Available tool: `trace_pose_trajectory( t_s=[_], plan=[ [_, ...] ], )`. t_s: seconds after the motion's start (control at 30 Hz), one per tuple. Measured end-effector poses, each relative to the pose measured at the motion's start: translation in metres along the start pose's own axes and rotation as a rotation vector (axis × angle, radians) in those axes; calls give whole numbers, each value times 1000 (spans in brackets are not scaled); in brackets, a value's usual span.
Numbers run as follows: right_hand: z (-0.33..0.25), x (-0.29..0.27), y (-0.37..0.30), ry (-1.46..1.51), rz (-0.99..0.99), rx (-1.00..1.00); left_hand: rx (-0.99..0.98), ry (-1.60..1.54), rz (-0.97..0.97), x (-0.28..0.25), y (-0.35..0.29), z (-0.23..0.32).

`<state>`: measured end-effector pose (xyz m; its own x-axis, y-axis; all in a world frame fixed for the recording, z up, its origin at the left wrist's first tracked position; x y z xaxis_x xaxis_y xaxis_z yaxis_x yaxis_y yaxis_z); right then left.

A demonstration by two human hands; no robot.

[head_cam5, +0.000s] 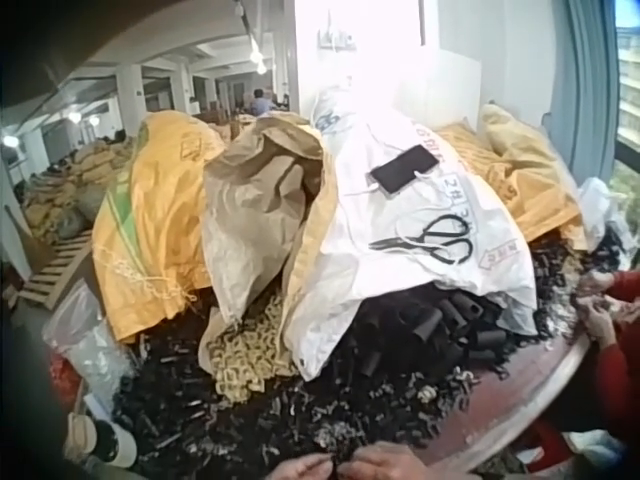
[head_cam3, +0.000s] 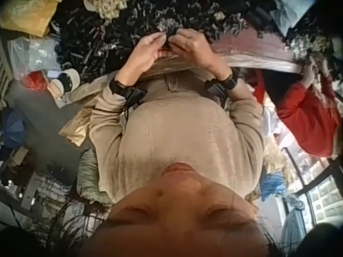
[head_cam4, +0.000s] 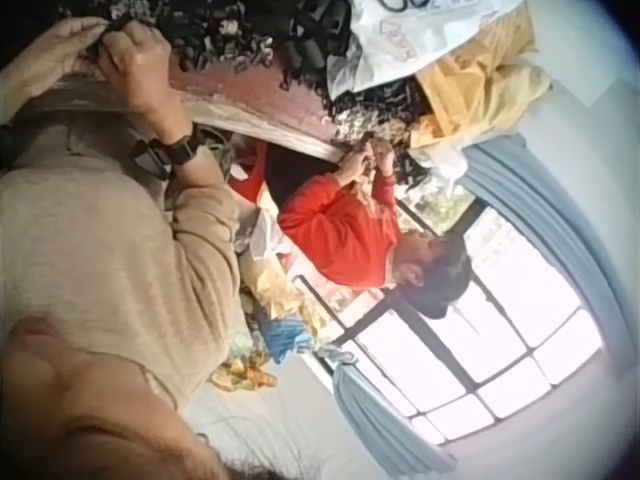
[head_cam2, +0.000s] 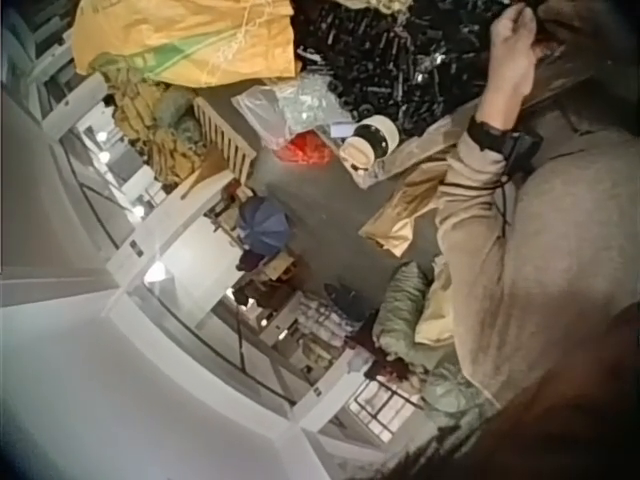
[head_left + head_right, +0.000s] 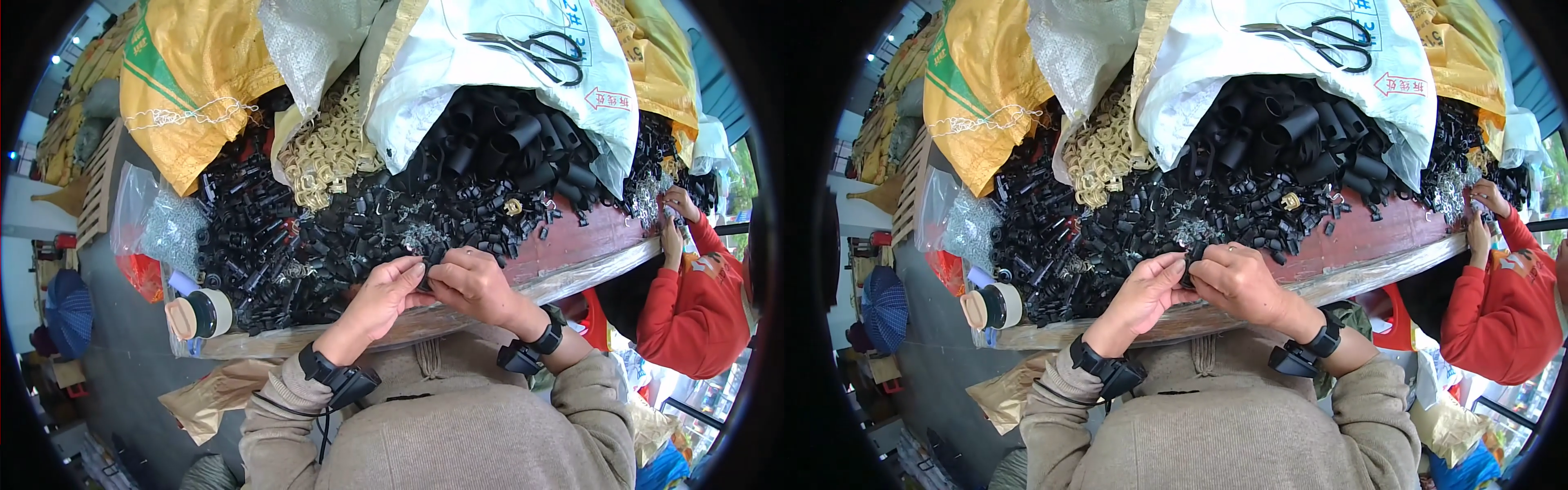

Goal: The person picks up a black plastic component and a small beige piece by hand, fitting the beige piece into the black component. They then pick up a larger black plastic sleeve and slide it over the assembled parts before setting the completed unit down on the table.

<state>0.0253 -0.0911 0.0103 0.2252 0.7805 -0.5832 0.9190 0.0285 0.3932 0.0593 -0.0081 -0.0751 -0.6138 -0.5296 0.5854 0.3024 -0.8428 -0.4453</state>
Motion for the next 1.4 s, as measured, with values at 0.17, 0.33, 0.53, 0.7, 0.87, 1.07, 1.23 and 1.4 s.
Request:
trace_pose_trajectory(
  t_s=[0.17, 0.33, 0.53, 0.7, 0.87, 1.07, 1.23, 1.4],
  plan=[
    [-6, 2, -2, 23, -107, 47, 2, 35, -17, 9, -10, -4],
    [-4, 1, -3, 111, -135, 130, -23, 73, -68, 19, -13, -7],
    [4, 3, 0, 99, -130, 158, -70, 93, -92, 15, -7, -5],
    [14, 1, 4, 234, -75, 171, -112, -48, -115, 3, 4, -7],
    [23, -20, -7, 317, -5, 217, -82, -130, -130, 2, -4, 4],
    [104, -105, -72, -113, 370, 558, -3, -267, -21, -14, -14, 16],
    [139, -132, -87, -389, 376, 544, 0, -362, 44, -22, -12, 17],
    [143, -110, -75, -438, 266, 556, 8, -418, 66, -26, -9, 15]
  ],
)
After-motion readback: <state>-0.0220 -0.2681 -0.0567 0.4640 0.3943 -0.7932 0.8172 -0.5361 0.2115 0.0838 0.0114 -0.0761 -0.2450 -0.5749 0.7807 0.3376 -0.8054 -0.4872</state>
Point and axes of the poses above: each hand's wrist, its own y-axis towards the middle knuckle, its own x-axis out of the palm, z = x × y, the point moved 8 cm from there along y, towards the middle knuckle, and after that the axes turned 7 degrees about y, right-handed, at the moved point
